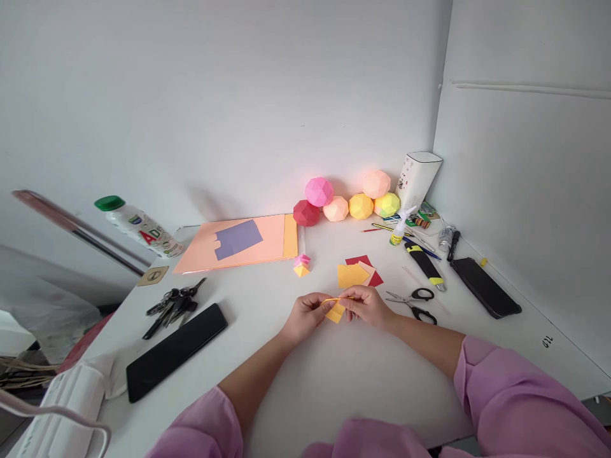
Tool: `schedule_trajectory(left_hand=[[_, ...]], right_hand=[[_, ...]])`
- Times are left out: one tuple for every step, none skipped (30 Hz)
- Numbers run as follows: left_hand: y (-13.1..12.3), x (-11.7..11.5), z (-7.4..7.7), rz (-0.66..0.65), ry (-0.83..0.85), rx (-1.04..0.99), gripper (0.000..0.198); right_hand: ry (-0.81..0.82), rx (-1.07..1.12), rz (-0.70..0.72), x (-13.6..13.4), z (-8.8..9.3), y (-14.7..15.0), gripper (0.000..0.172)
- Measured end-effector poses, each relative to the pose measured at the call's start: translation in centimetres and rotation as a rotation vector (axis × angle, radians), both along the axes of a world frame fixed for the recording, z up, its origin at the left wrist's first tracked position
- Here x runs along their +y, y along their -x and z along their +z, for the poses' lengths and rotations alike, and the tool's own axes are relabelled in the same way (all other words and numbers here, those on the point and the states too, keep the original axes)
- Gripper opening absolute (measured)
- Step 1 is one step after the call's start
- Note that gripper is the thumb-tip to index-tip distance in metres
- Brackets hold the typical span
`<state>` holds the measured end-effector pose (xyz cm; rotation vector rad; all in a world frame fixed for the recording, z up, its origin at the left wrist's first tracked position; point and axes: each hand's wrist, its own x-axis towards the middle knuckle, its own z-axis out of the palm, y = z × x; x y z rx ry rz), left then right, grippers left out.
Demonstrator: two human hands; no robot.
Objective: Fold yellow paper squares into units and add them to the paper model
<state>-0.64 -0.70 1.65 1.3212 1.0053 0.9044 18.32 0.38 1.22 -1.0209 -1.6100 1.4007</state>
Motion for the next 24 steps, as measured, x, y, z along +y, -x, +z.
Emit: schedule_trajectory(left_hand=[[0.04,0.0,0.01,-0.001,-0.003,-0.001,0.031],[0.08,-0.01,0.03,-0.002,-0.004,-0.001,0.031],[0.12,-0.01,0.05,-0.004,-0.002,0.0,0.03],[0.15,-0.03,0.08,-0.005,0.001,0.001,0.03],[0.17,-0.04,0.11,-0.009,0.006,0.003,0.029],[0.18,-0.07,0.14,-0.013,0.012,0.004,0.029],[0.18,-0.09,0.17,-0.018,0.016,0.003,0.029],[0.16,-0.12,0.2,-0.024,0.019,0.001,0.03],[0.13,-0.14,0.24,-0.03,0.018,0.0,0.03],[0.09,-0.17,0.28,-0.031,0.014,-0.001,0.031],[0.05,-0.19,0.31,-0.026,0.002,0.002,0.031],[0.0,-0.2,0.34,-0.018,-0.017,0.006,0.03],[-0.04,-0.2,0.34,-0.007,-0.043,0.01,0.029],[-0.09,-0.2,0.32,0.007,-0.073,0.014,0.027],[-0.13,-0.19,0.27,0.019,-0.101,0.018,0.026],[-0.18,-0.19,0.19,0.024,-0.125,0.024,0.025],[-0.22,-0.18,0.07,0.024,-0.142,0.032,0.023],[-0.26,-0.18,-0.05,0.023,-0.153,0.044,0.023],[-0.29,-0.18,-0.18,0.022,-0.158,0.058,0.022],[-0.33,-0.19,-0.28,0.021,-0.163,0.072,0.02],[-0.35,-0.21,-0.35,0.023,-0.167,0.084,0.019],[-0.38,-0.23,-0.37,0.031,-0.168,0.09,0.018],[-0.39,-0.26,-0.34,0.042,-0.164,0.091,0.017],[-0.39,-0.28,-0.27,0.055,-0.154,0.086,0.015]], right_hand=[[0.002,-0.005,0.003,-0.01,0.01,-0.01,0.027],[0.004,-0.009,0.006,-0.02,0.04,-0.03,0.027],[0.004,-0.012,0.01,-0.03,0.07,-0.04,0.026],[0.003,-0.014,0.013,-0.04,0.09,-0.06,0.026],[0.003,-0.016,0.015,-0.05,0.12,-0.06,0.026],[0.003,-0.017,0.017,-0.05,0.13,-0.06,0.026],[0.004,-0.018,0.019,-0.05,0.14,-0.06,0.026],[0.005,-0.018,0.018,-0.05,0.14,-0.05,0.026],[0.007,-0.018,0.017,-0.05,0.14,-0.04,0.027],[0.006,-0.017,0.013,-0.04,0.13,-0.04,0.027],[0.005,-0.017,0.01,-0.04,0.12,-0.03,0.028],[0.003,-0.019,0.009,-0.04,0.12,-0.03,0.028],[0.0,-0.023,0.012,-0.05,0.12,-0.03,0.028],[-0.005,-0.03,0.018,-0.07,0.13,-0.03,0.027],[-0.01,-0.039,0.026,-0.09,0.14,-0.02,0.027],[-0.015,-0.049,0.035,-0.12,0.16,-0.01,0.027],[-0.017,-0.058,0.045,-0.14,0.18,0.01,0.027],[-0.017,-0.064,0.051,-0.17,0.19,0.03,0.028],[-0.015,-0.067,0.056,-0.19,0.2,0.05,0.028],[-0.012,-0.067,0.062,-0.2,0.2,0.08,0.029],[-0.007,-0.064,0.065,-0.21,0.19,0.1,0.029],[-0.004,-0.061,0.066,-0.21,0.18,0.11,0.029],[-0.003,-0.061,0.064,-0.21,0.18,0.11,0.029],[-0.004,-0.063,0.06,-0.21,0.19,0.11,0.028]])
